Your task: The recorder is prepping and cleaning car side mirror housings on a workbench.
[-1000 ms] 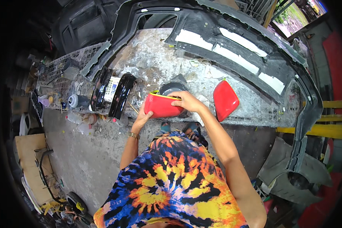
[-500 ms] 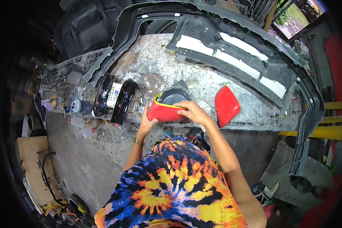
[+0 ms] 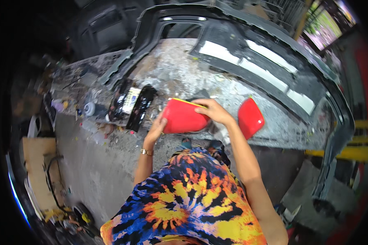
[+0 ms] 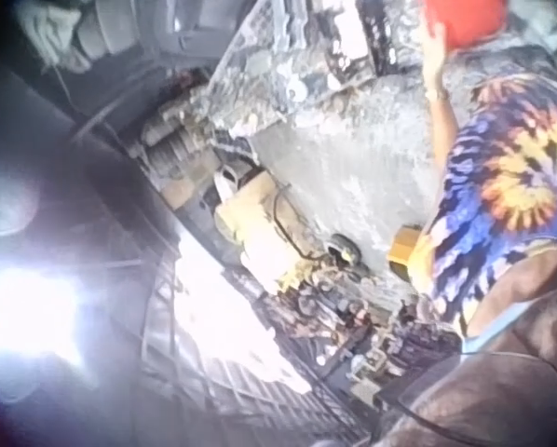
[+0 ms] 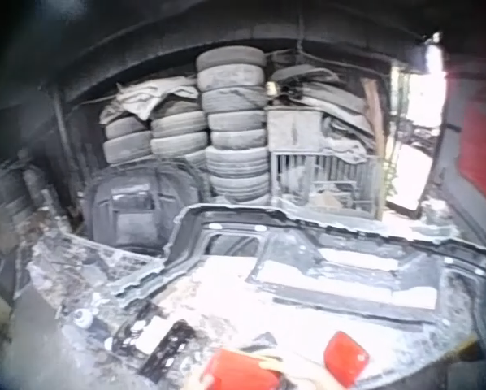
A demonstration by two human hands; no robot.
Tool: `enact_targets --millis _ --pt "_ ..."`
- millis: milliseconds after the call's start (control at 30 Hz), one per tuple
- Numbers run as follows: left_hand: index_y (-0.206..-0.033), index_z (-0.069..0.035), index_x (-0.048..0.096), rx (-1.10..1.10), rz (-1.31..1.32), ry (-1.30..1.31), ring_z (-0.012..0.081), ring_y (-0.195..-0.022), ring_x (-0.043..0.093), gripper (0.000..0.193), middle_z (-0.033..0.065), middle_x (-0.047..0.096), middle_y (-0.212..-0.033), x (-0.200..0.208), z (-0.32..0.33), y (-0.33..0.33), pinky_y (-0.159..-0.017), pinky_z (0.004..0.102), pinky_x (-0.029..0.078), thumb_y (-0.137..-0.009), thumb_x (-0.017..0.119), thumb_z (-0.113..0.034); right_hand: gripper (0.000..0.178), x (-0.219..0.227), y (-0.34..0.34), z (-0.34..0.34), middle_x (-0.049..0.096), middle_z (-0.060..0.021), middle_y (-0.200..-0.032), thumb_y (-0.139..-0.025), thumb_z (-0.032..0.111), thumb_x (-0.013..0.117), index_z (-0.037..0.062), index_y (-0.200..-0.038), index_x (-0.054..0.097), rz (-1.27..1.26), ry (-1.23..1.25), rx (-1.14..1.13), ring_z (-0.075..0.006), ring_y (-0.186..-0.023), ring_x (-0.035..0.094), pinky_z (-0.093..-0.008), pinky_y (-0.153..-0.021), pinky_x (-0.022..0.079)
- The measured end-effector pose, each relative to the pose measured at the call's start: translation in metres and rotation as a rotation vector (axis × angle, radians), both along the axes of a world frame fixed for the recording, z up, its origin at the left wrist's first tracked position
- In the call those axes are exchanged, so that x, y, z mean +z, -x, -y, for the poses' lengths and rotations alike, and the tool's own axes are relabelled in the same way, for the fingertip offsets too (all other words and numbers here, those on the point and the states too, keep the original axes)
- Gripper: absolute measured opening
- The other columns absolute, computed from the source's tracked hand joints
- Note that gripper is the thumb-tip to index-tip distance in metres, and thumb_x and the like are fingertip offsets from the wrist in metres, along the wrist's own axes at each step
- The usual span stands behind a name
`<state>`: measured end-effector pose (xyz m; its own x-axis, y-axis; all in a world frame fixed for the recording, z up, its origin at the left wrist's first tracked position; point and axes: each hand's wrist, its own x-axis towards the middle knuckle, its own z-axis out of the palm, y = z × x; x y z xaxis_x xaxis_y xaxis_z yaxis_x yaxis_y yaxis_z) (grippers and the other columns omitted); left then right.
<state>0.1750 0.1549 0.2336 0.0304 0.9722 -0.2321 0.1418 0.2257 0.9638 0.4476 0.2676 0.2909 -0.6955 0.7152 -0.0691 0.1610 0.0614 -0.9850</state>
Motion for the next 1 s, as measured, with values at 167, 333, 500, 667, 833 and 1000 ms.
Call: enact_targets --millis 167,333,500,667,833,1000 --pt "-0.150 -0.003 0.006 -0.109 0.258 -0.016 0.0230 -0.139 0.024 0.100 0.0164 0.025 -0.150 0.013 0.029 -0.009 -0.113 0.0338 0.020 -0.082 0.070 -0.040 0.036 0.033 0.011 0.011 0.065 -0.0123 -0.110 -0.087 0.018 0.061 -0.0032 -0.117 0.059 0.079 0.011 0.079 -0.0181 -0.102 0.058 -0.0303 -0.092 0.043" --pt "-0.149 -0.005 0.011 0.068 0.417 -0.011 0.0225 -0.136 0.028 0.107 0.0139 0.026 -0.149 0.013 0.050 -0.017 -0.112 0.0349 0.023 -0.074 0.076 -0.046 0.034 0.061 0.029 0.025 0.066 -0.0125 -0.107 -0.086 0.015 0.062 -0.0055 -0.112 0.061 0.143 -0.050 0.162 -0.0178 -0.100 0.059 -0.0302 -0.091 0.044" --pt "-0.148 -0.006 0.016 0.115 0.572 -0.062 0.0214 -0.134 0.032 0.104 0.0118 0.032 -0.146 0.016 0.069 -0.024 -0.111 0.0351 0.026 -0.074 0.075 -0.049 0.030 0.082 0.044 0.041 0.066 -0.0167 -0.104 -0.085 0.011 0.061 -0.0045 -0.110 0.061 0.153 -0.144 0.162 -0.0238 -0.096 0.063 -0.0314 -0.087 0.046" --pt "-0.147 -0.006 0.019 0.137 0.651 -0.096 0.0199 -0.131 0.035 0.100 0.0110 0.038 -0.142 0.021 0.084 -0.022 -0.109 0.0346 0.030 -0.076 0.074 -0.050 0.031 0.100 0.055 0.056 0.066 -0.0190 -0.104 -0.084 0.012 0.062 -0.0029 -0.111 0.061 0.170 -0.273 0.198 -0.0302 -0.095 0.064 -0.0333 -0.085 0.047" --pt "-0.145 -0.004 0.027 0.112 0.605 -0.004 0.0192 -0.127 0.040 0.084 0.0109 0.041 -0.139 0.028 0.089 -0.017 -0.106 0.0333 0.033 -0.085 0.064 -0.051 0.029 0.098 0.056 0.058 0.067 -0.0154 -0.098 -0.085 0.014 0.063 -0.0029 -0.109 0.062 0.266 -0.217 0.170 -0.0217 -0.088 0.064 -0.0308 -0.080 0.048" --pt "-0.139 -0.002 0.035 0.271 0.725 -0.035 0.0217 -0.125 0.044 0.069 0.0150 0.046 -0.136 0.031 0.096 0.002 -0.103 0.0367 0.037 -0.091 0.054 -0.049 0.028 0.076 0.033 0.060 0.067 -0.0089 -0.098 -0.087 0.013 0.063 -0.0043 -0.108 0.062 0.110 0.044 0.050 -0.0122 -0.089 0.060 -0.0262 -0.082 0.046"
